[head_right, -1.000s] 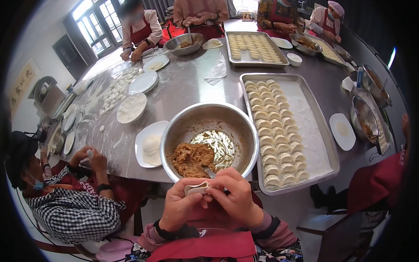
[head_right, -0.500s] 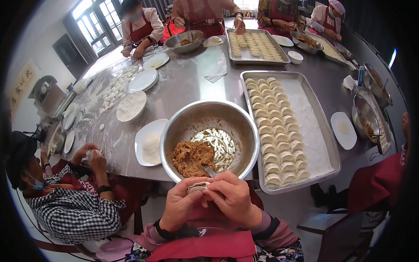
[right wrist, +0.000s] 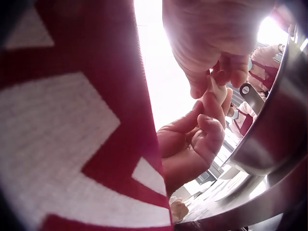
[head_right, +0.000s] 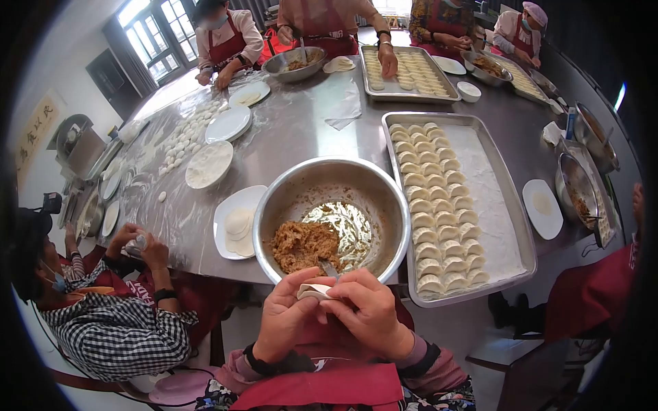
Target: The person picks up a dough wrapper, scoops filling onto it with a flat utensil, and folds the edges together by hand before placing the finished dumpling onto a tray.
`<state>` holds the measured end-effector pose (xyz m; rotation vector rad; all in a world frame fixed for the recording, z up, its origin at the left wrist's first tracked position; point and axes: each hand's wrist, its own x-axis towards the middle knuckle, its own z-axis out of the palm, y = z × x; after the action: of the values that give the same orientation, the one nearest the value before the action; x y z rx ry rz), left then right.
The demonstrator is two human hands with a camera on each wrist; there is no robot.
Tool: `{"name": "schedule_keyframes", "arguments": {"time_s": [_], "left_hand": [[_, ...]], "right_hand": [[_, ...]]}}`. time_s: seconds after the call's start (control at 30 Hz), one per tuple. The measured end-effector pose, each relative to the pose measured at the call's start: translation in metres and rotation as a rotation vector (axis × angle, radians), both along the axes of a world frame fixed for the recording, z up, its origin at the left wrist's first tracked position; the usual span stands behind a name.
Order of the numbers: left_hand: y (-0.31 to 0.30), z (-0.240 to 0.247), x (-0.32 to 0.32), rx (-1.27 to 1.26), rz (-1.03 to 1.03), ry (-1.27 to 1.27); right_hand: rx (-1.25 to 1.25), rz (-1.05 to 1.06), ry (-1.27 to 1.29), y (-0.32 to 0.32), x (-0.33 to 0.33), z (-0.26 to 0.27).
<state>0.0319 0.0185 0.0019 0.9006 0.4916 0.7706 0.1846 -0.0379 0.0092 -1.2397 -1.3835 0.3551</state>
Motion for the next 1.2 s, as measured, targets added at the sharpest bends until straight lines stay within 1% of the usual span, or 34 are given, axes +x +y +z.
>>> {"name": "schedule_keyframes", "arguments": {"time_s": [0.07,0.13,0.3,0.37,0.4,0.47,0.5,0.57,0.6,0.63,0.67,0.73,0.8,0.9,0.97,1.0,1.07,1.2], "left_hand": [[0.0,0.0,-0.002,-0.005,-0.01,0.012],[0.0,0.004,-0.006,0.158,-0.095,0.211],[0.0,0.005,-0.005,0.21,-0.104,0.2],[0.0,0.006,-0.003,0.223,-0.104,0.189],[-0.001,0.009,0.0,0.193,-0.066,0.158],[-0.001,0.011,0.001,0.165,-0.027,0.127],[0.0,0.011,0.002,0.152,-0.019,0.094],[0.002,0.008,0.003,0.141,-0.005,0.058],[0.002,0.006,0.003,0.115,0.041,0.039],[0.003,0.005,0.004,0.092,0.086,0.019],[0.003,0.004,0.004,0.1,0.09,0.019],[0.001,0.004,0.007,0.01,0.093,0.009],[-0.003,0.007,0.006,0.024,0.071,0.016],[-0.003,0.009,0.005,0.099,0.055,0.039],[-0.001,0.009,0.003,0.176,0.016,0.13],[-0.001,0.01,0.004,0.175,0.014,0.132],[-0.002,0.011,0.005,0.179,0.008,0.124],[-0.004,0.007,0.008,0.225,0.027,0.162]], "right_hand": [[-0.012,0.021,-0.026,0.001,0.0,0.002],[0.014,0.028,-0.046,0.001,0.002,0.0],[0.045,0.046,-0.082,0.003,0.003,0.009],[-0.175,-0.026,0.12,0.001,-0.001,0.018],[-0.178,-0.024,0.122,0.001,-0.001,0.018],[-0.135,0.019,0.033,0.003,0.002,0.019],[-0.133,0.021,0.03,0.005,0.003,0.016],[0.007,0.025,-0.011,0.007,0.003,0.008],[0.01,0.031,-0.012,0.006,0.001,0.009],[-0.01,0.007,0.039,0.006,-0.001,0.01],[-0.03,-0.018,0.09,0.007,-0.003,0.012],[-0.017,-0.025,0.124,0.009,-0.007,0.013],[-0.017,-0.041,0.161,0.008,-0.009,0.011],[-0.019,-0.044,0.129,0.008,-0.008,0.005],[0.027,-0.049,0.053,0.007,-0.007,0.003],[0.026,-0.05,0.055,0.008,-0.006,0.004],[0.073,-0.045,-0.062,0.007,-0.003,0.008],[0.11,-0.027,-0.08,0.012,0.0,0.007]]}}
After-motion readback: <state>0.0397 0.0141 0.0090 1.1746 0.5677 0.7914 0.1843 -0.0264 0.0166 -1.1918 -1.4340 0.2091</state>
